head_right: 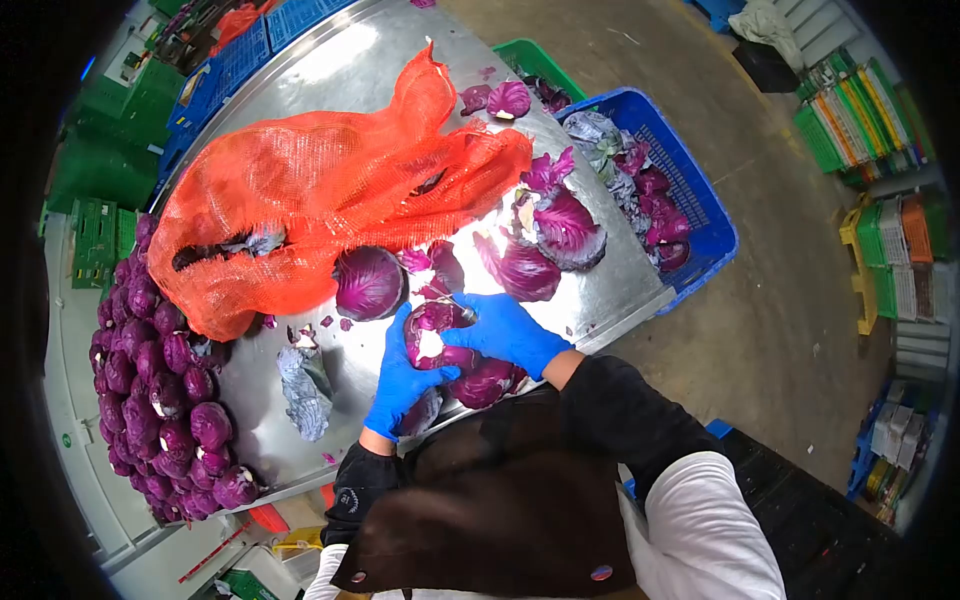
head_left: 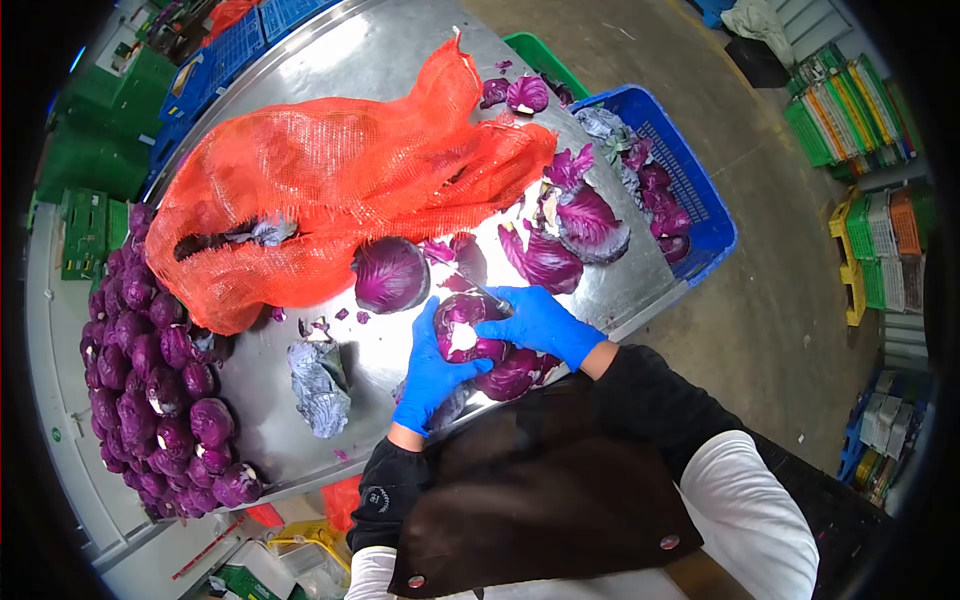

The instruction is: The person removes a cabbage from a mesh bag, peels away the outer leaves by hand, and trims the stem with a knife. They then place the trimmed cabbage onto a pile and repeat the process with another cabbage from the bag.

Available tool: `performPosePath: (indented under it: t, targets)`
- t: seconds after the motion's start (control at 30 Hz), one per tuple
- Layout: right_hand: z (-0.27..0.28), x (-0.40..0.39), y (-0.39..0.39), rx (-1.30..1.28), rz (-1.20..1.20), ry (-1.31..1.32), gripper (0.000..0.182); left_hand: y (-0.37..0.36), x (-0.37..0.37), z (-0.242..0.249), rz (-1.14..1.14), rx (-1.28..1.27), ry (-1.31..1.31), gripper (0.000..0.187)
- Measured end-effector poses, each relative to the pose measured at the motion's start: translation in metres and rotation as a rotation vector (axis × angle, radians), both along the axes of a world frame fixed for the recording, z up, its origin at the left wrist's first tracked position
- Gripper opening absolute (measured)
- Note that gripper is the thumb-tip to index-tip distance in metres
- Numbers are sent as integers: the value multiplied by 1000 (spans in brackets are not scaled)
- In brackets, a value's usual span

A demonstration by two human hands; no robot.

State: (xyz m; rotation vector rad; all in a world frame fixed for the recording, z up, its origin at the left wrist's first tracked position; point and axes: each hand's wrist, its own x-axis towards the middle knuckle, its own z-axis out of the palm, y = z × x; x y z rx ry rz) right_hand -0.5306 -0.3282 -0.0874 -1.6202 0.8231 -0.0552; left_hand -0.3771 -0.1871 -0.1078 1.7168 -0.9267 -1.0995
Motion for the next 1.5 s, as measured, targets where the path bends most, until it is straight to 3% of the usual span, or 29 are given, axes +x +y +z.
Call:
performPosePath:
  t: [0.07, 0.13, 0.17, 0.2, 0.23, 0.27, 0.33, 0.37, 0.47, 0.53, 0.57, 0.7, 0.83, 0.93, 1.03, 1.1, 1.13, 1.23, 1.37, 1.5]
  targets:
    - [-3, -1, 2, 22, -6, -17, 64, 0, 0, -1, -6, -13, -7, 116]
    - [-1, -3, 4, -103, 5, -11, 47, 1, 0, -3, -17, -30, -13, 116]
    - [-22, -10, 8, -104, 3, -12, 47, 2, 3, -4, 29, -29, 98, 115]
    - [-60, -20, 19, -267, 85, 67, 44, 6, 5, -3, 71, -22, 209, 115]
    - [-81, -24, 22, -439, 171, 143, 40, 5, 6, -3, 69, -28, 204, 115]
    - [-79, -24, 19, -443, 176, 139, 40, 5, 5, -3, 83, -35, 214, 114]
    - [-56, -25, 24, -96, -189, -29, 40, 5, -3, 9, 100, -16, 205, 111]
    - [-22, -19, 18, -121, -211, -74, 44, 4, -4, 9, 94, -14, 202, 111]
    - [5, -3, 9, -196, -136, 55, 53, 1, -6, 4, 58, -25, 69, 111]
    - [15, 3, -1, 178, -61, 31, 65, -3, -8, 6, 24, -25, -13, 111]
    - [10, 1, 2, 180, -64, 33, 65, -3, -9, 7, -9, -28, -95, 111]
    - [-6, -2, 4, 77, -56, 35, 71, -7, -16, 11, -39, -50, -180, 109]
    - [1, 0, 10, -91, -31, 83, 64, -3, -15, 4, -10, -65, -136, 109]
    - [-29, -14, 13, -232, -15, 110, 56, 0, -6, 12, 126, -32, 267, 109]
    - [-38, -27, 13, -210, -34, 42, 41, 4, 13, 5, 134, -80, 208, 107]
    - [-20, -29, 15, -234, -185, -17, 34, 4, 15, 0, 175, -73, 163, 107]
    - [-5, -26, 19, -390, -157, -26, 33, 5, 14, -1, 212, -60, 121, 107]
    - [14, -36, 28, -441, 40, 123, 43, 0, 7, 3, 316, -51, 183, 106]
    - [11, -52, 31, -556, 133, 186, 48, -2, -1, 0, 311, -42, 28, 107]
    - [-29, -64, 13, -586, 12, 222, 51, -5, -14, 16, 354, -38, 37, 107]
